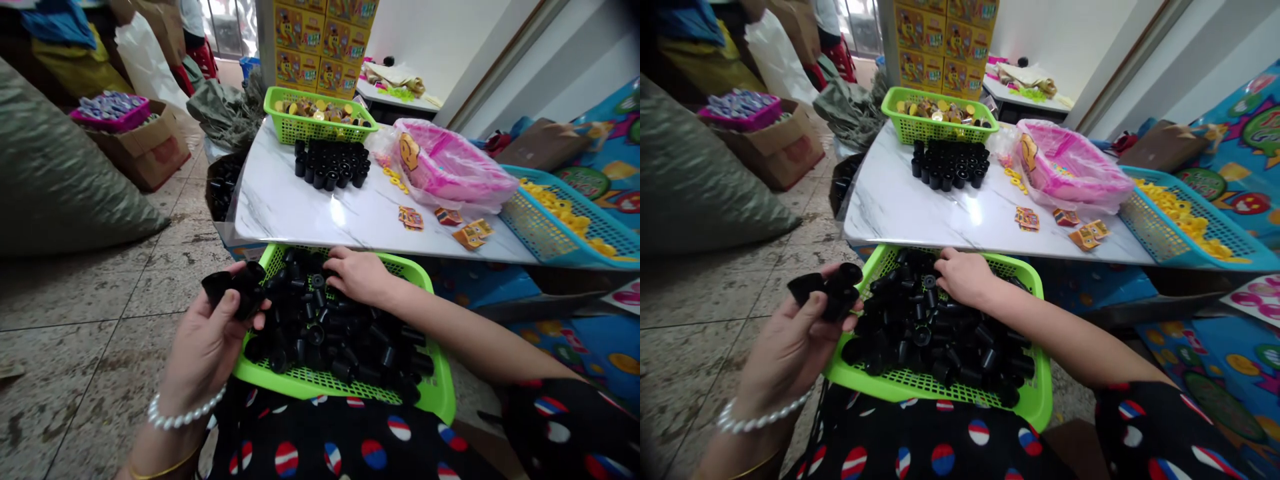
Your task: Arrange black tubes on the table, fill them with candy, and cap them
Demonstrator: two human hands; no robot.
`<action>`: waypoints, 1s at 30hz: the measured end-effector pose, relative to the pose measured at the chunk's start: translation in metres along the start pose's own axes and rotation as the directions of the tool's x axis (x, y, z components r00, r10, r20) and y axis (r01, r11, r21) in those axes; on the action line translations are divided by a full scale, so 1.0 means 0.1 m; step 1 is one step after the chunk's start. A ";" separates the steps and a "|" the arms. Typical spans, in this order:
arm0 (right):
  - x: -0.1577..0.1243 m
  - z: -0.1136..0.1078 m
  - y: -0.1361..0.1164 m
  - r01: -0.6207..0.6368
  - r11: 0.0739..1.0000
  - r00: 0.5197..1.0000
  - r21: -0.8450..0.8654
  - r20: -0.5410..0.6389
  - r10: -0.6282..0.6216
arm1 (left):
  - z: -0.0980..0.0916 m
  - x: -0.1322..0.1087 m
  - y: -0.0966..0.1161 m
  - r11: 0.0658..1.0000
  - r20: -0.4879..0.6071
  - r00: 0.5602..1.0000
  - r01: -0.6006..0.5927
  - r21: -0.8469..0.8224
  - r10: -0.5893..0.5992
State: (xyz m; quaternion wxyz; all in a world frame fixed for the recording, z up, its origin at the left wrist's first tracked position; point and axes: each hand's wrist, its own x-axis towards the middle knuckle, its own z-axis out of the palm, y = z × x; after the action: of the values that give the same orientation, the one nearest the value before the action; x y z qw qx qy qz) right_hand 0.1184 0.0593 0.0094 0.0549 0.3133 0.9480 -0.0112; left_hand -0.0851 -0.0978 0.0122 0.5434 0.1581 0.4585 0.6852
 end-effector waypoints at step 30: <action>-0.27 -0.08 -0.76 0.072 0.138 0.945 0.988 -0.112 0.309 | 0.14 -0.17 -0.22 0.930 0.116 0.991 -0.107 0.352 0.071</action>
State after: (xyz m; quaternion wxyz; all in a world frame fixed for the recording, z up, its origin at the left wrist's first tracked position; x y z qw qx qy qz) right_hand 0.0945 -0.0173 0.0193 -0.3010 0.3450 0.6774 -0.5757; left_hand -0.0558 -0.1067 0.0063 0.4964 0.3094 0.5398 0.6054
